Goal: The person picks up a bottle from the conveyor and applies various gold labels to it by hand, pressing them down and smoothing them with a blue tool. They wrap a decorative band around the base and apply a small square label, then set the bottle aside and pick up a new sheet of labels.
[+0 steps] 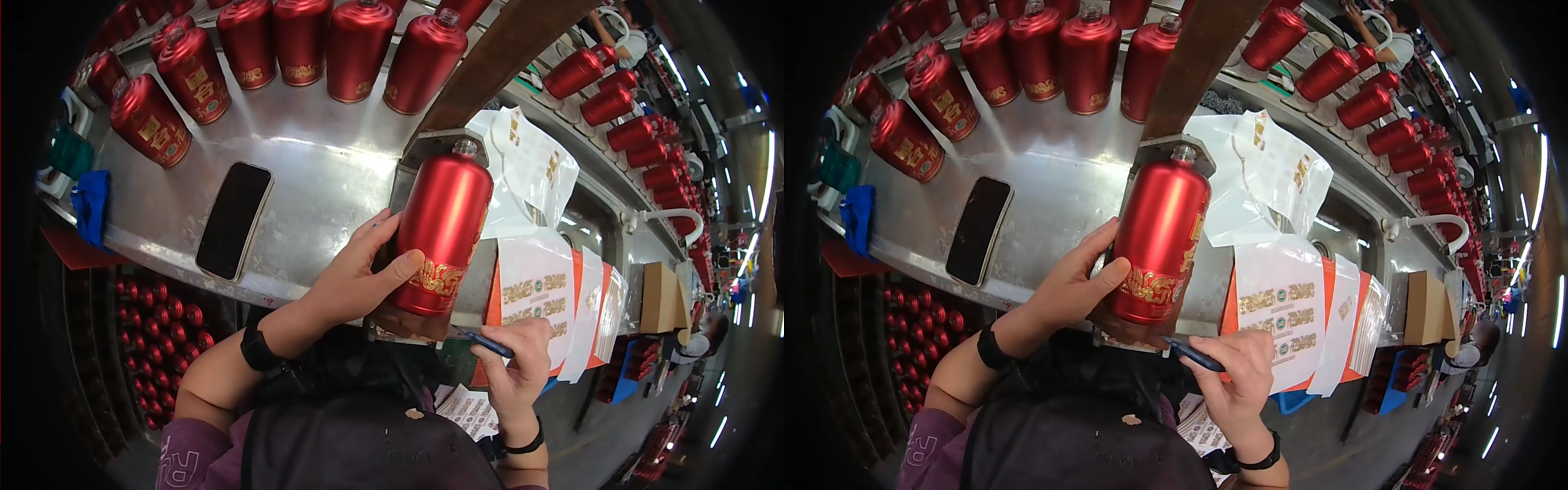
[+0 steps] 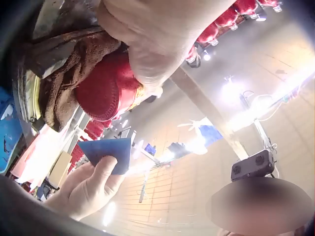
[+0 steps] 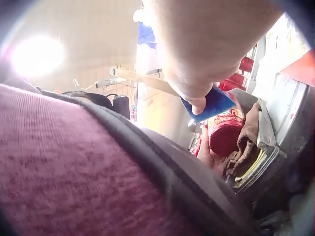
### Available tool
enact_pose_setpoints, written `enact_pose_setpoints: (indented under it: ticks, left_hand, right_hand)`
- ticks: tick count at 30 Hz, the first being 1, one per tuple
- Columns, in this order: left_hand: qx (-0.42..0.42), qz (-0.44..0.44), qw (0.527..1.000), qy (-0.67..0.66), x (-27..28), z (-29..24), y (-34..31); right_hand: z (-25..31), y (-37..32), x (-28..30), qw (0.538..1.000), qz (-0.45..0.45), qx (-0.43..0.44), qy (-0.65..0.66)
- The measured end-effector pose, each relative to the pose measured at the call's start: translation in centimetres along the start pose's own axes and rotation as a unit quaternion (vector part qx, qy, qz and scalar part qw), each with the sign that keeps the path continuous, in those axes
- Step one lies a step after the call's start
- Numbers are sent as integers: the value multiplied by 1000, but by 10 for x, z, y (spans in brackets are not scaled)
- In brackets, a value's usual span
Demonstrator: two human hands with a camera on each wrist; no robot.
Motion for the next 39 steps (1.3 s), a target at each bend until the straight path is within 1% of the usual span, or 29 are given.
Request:
enact_pose_setpoints:
  ticks: [2,5,9,18,20,21,23,24,26,28,29,30,31,32,34,35,39]
  left_hand:
    - [-11,-8,1000,-19,-1,7,-2]
    - [-22,-13,999,-31,1,8,-4]
    - [-35,1,999,-22,3,3,-4]
    - [-46,0,999,-16,6,8,-5]
    - [-47,2,999,-13,6,7,-4]
    - [-47,3,999,-10,6,7,-4]
    - [-44,4,999,-12,6,7,-4]
    - [-41,3,999,-13,7,7,-4]
    - [-33,7,999,-14,7,3,-3]
    - [-23,5,1000,-17,10,5,-6]
    - [-55,18,998,23,9,4,-8]
    - [-85,31,994,62,8,2,-9]
    - [-85,60,992,73,4,2,-10]
    - [-84,52,993,69,5,-1,-11]
    - [-119,59,972,192,1,-13,-12]
    - [-131,48,966,217,1,-16,-10]
    - [-136,26,964,226,1,-21,-13]
  right_hand:
    - [-7,-4,2,999,-34,-24,3]
    - [-13,-8,3,998,-46,-46,15]
    - [-13,-9,2,997,-51,-47,17]
    - [-12,-8,-3,997,-58,-47,20]
    - [-19,-9,-2,993,-69,-89,33]
    - [-18,-9,-3,993,-69,-90,32]
    - [-27,-8,-6,979,-67,-173,81]
    - [-28,-8,-8,980,-65,-172,80]
    - [-34,-9,-11,971,-85,-187,123]
    - [-35,-7,-15,966,-85,-195,146]
    - [-38,-7,-16,959,-90,-208,168]
    - [-38,-5,-17,961,-82,-202,167]
    - [-38,-5,-17,964,-83,-196,159]
    - [-38,-5,-16,967,-84,-190,150]
    - [-41,-5,-15,966,-85,-191,152]
    - [-43,-6,-14,963,-93,-197,156]
    - [-43,-6,-13,954,-100,-215,186]
Point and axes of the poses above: each hand's wrist, its own y-axis towards the middle knuckle, its own x-axis out of the back of the hand, z = x × y, the point moved 8 cm from there along y, towards the middle knuckle, and after that the axes turned 4 degrees about -x, right-handed, at the moved point
